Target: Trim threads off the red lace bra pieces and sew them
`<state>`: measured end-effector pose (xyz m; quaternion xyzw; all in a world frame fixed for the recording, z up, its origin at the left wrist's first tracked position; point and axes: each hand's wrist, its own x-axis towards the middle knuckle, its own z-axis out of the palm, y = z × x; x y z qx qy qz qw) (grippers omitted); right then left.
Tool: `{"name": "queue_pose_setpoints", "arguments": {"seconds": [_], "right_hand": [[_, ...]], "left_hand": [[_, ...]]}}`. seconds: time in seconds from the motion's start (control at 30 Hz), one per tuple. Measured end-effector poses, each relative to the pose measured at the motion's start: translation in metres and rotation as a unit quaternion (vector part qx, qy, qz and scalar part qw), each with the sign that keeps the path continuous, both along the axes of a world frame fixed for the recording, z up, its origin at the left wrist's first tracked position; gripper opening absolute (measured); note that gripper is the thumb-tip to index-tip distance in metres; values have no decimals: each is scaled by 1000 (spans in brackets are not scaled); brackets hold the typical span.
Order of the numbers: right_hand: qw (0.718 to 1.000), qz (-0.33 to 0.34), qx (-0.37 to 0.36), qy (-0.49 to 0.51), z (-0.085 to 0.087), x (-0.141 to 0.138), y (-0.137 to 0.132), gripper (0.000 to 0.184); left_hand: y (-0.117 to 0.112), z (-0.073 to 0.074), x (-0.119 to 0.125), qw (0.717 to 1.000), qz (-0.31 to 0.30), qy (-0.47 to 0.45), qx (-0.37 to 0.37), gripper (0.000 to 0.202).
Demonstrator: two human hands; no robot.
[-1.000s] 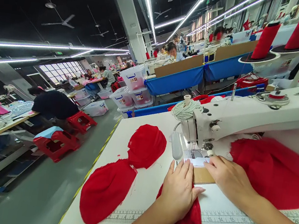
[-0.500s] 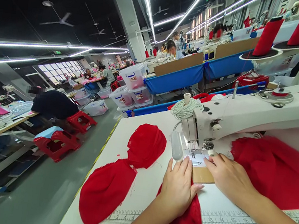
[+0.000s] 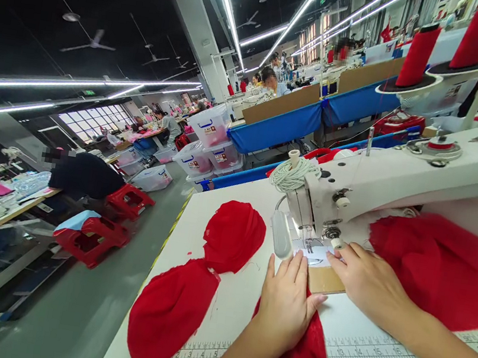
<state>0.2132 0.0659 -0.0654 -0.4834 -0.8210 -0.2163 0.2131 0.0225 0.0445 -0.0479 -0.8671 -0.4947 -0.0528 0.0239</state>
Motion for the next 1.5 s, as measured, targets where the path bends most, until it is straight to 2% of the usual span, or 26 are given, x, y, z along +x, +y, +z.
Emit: {"name": "queue_pose_setpoints", "arguments": {"seconds": [0.33,0.7,0.93,1.1,1.27,1.5], "right_hand": [[1000,-14,-1,-15,-2,1,1,26],[999,-32,-10,-28,-1,1,4,28],[998,-51,-19,-43,-3,5,7,36],[996,-70,-27,-38,-5,12,11,31],[996,-70,-34,-39,-4,15,11,34],[997,-63,-37,-24,-3,14,11,36]], "left_hand": [[0,-1,-1,1000,-8,17,22,70],[5,1,-1,1000,-6,12,-7,67],[8,0,-2,1000,-3,5,-10,67],[8,2,-4,1000,0,-6,-4,63],[7,7,-3,1000,9,-4,-13,62],[5,4,-1,999,7,-37,-21,61]]}}
